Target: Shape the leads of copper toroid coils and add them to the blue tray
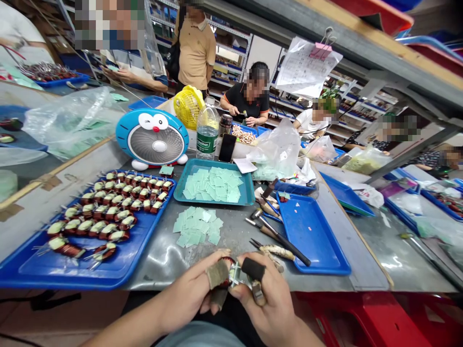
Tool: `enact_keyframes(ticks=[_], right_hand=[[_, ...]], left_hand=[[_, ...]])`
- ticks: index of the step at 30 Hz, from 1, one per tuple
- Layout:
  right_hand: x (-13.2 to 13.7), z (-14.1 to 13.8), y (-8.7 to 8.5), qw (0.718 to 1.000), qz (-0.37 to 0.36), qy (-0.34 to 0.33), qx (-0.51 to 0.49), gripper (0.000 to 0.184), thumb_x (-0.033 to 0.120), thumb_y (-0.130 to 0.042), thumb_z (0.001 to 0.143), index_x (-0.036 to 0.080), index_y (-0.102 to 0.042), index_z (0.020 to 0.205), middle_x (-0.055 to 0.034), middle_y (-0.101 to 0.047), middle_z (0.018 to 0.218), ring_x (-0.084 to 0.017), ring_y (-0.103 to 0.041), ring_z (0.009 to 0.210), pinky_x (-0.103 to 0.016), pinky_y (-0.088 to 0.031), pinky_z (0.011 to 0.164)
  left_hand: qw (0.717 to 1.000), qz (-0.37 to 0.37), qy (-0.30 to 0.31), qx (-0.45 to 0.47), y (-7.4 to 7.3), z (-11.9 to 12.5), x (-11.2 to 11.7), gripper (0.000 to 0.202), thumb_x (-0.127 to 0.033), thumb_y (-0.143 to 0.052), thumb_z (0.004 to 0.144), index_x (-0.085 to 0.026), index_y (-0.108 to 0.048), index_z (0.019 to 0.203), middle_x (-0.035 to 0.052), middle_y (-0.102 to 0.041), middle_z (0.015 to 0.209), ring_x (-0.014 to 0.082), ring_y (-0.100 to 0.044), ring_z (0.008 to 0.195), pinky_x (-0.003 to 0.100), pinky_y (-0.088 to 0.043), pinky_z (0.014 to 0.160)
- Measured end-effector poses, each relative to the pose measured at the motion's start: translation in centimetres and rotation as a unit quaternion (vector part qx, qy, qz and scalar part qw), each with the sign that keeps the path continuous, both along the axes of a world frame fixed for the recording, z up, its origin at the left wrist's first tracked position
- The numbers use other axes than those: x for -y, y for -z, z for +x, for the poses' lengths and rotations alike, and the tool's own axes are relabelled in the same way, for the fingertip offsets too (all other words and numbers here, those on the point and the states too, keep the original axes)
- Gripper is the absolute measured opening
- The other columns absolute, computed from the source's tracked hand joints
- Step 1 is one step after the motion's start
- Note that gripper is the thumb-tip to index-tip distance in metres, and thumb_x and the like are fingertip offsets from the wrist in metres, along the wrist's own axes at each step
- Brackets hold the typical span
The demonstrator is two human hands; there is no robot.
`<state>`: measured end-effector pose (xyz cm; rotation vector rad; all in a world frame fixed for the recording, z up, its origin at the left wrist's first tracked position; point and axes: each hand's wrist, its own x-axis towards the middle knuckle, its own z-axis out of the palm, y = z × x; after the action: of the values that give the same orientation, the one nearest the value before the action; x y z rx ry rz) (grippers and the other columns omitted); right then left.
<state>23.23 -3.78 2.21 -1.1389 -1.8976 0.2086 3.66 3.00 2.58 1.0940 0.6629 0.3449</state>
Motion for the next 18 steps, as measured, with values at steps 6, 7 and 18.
enact_keyframes(ticks=[6, 7, 18], right_hand=[[0.1, 0.4, -1.2, 0.997, -0.059, -0.056, -0.013, 0.032, 0.025, -0.063, 0.097, 0.021, -0.055, 0.128, -0.0036, -0.061, 0.112, -0.007, -0.06, 0.103, -0.016, -0.048, 0.094], [0.1, 0.3, -1.3, 0.997, -0.057, -0.054, -0.012, 0.031, 0.026, -0.063, 0.097, 0.021, -0.056, 0.127, -0.0036, -0.061, 0.111, -0.007, -0.06, 0.101, -0.016, -0.048, 0.092], [0.7, -0.9, -0.5, 0.998, -0.047, -0.007, -0.044, 0.029, 0.027, -0.064, 0.097, 0.019, -0.059, 0.124, -0.0034, -0.062, 0.108, -0.006, -0.061, 0.099, -0.014, -0.05, 0.091]], left_hand=[[0.999, 0.045, 0.008, 0.023, -1.3, 0.1, 0.4, 0.056, -0.075, -0.052, 0.092, -0.02, -0.056, 0.099, 0.0002, -0.05, 0.086, 0.0123, -0.043, 0.068, 0.023, -0.04, 0.057], [0.998, 0.056, 0.008, 0.021, -1.4, 0.1, 0.5, 0.055, -0.074, -0.051, 0.093, -0.02, -0.056, 0.099, 0.0, -0.049, 0.084, 0.0127, -0.043, 0.068, 0.023, -0.04, 0.057], [0.997, 0.063, -0.027, -0.028, -0.9, 0.2, 1.7, 0.053, -0.07, -0.045, 0.097, -0.019, -0.053, 0.105, -0.0006, -0.046, 0.084, 0.0131, -0.039, 0.068, 0.025, -0.038, 0.06]])
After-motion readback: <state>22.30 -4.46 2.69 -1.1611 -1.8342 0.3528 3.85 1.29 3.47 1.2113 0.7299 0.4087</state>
